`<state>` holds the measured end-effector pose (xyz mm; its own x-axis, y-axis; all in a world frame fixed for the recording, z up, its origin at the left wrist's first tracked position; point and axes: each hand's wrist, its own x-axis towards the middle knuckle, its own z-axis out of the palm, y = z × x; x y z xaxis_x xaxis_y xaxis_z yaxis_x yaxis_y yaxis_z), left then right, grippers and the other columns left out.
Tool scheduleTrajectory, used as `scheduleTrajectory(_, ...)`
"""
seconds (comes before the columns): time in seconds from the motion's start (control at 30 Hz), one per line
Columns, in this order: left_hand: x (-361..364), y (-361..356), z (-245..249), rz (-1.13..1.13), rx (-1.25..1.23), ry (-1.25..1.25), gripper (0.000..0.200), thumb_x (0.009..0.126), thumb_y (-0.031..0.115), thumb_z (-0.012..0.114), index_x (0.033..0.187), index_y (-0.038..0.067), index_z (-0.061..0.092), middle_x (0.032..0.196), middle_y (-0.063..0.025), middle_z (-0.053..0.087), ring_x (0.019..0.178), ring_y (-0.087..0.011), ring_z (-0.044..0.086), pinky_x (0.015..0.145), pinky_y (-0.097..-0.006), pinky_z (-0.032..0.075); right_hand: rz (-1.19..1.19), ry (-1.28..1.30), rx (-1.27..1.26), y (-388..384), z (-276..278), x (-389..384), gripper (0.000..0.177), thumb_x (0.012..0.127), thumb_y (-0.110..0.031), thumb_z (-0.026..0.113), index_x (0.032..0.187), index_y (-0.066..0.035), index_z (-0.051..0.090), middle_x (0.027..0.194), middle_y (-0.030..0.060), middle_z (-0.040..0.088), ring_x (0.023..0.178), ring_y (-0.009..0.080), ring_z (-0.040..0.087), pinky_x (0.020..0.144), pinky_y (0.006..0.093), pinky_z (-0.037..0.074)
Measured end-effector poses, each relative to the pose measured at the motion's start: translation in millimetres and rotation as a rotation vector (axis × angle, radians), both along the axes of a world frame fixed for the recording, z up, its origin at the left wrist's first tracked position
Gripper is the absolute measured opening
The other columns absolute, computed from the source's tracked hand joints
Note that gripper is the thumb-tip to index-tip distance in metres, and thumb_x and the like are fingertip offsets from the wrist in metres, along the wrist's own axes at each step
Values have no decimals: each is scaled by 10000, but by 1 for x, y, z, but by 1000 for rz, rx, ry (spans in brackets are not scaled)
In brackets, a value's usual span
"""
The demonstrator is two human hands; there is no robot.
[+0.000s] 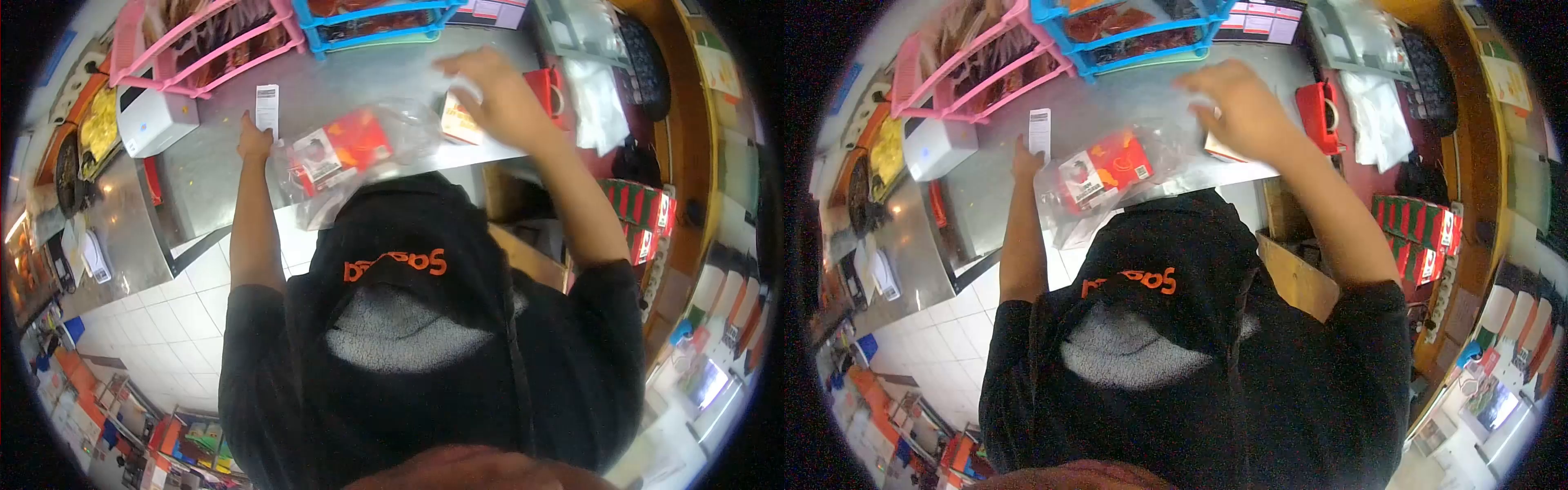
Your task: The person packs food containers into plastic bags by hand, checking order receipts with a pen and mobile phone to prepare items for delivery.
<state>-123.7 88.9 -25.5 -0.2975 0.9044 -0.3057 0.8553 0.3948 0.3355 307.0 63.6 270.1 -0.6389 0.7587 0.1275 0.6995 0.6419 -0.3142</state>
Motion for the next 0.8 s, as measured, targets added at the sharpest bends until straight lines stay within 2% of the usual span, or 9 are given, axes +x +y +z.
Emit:
scheduleTrajectory(0.03,1,-3,-1,-8,-2,-5,848,813,273,690,1473,80,194,1299,-232,544,1141,-350,582,916,-441,476,-127,99,-62,15,-23,23,461,771,-200,697,1208,-122,572,1042,162,634,1057,330,577,1030,609,335)
scheduleTrajectory(0.1,1,-17,5,68,177,-697,842,800,75,691,1475,78,187,1352,-253,475,1153,-319,569,932,-410,469,-256,205,-128,24,-76,61,579,734,-236,752,1263,-137,536,1133,176,607,1095,353,554,1010,607,359)
scheduleTrajectory(0.17,6,-28,40,80,439,-635,846,779,-84,656,1470,70,194,1347,-226,464,1141,-262,558,926,-344,466,-425,-154,-253,16,-139,86,911,624,-383,838,1391,-153,402,1290,218,504,1173,413,494,1015,594,362)
scheduleTrajectory(0.27,20,-46,133,108,658,-757,809,795,-104,645,1465,46,216,1336,-183,471,1100,-222,563,892,-304,474,-447,-340,-380,-8,-182,78,1275,480,-423,902,1498,-188,172,1434,260,310,1316,452,330,1068,620,282)
scheduleTrajectory(0.43,74,-80,256,96,796,-649,630,814,-101,642,1386,-30,389,1311,-162,500,1031,-115,575,832,-220,473,-342,-447,-289,-14,-208,78,1201,513,-358,884,1480,-163,199,1391,227,353,1283,424,362,1072,620,263)
scheduleTrajectory(0.5,108,-93,284,211,856,-961,504,817,-86,651,1296,-71,494,1232,-154,563,993,-62,575,798,-183,467,-393,-252,-398,-4,-208,93,1091,568,-277,836,1463,-129,230,1324,214,414,1208,412,428,1037,566,331)
scheduleTrajectory(0.63,180,-103,305,63,855,-1051,440,866,-42,560,1292,-120,481,1276,-186,549,1093,-204,574,940,-293,455,-286,-25,-430,19,-158,126,990,607,-292,822,1417,-76,295,1263,218,455,1150,411,452,990,480,375)
scheduleTrajectory(0.73,271,-94,317,-80,670,-1039,454,840,-73,580,1290,-43,535,1262,-152,589,1121,-161,570,911,-277,476,-17,285,-177,25,-101,140,893,574,-212,799,1348,-64,380,1241,209,471,1128,404,474,950,497,397)
scheduleTrajectory(0.8,329,-83,314,-170,290,-951,494,839,-58,620,1317,37,536,1218,-103,603,1034,-141,599,811,-250,513,48,235,-115,30,-79,146,890,574,-215,802,1342,-52,381,1249,210,463,1131,400,466,954,496,390)
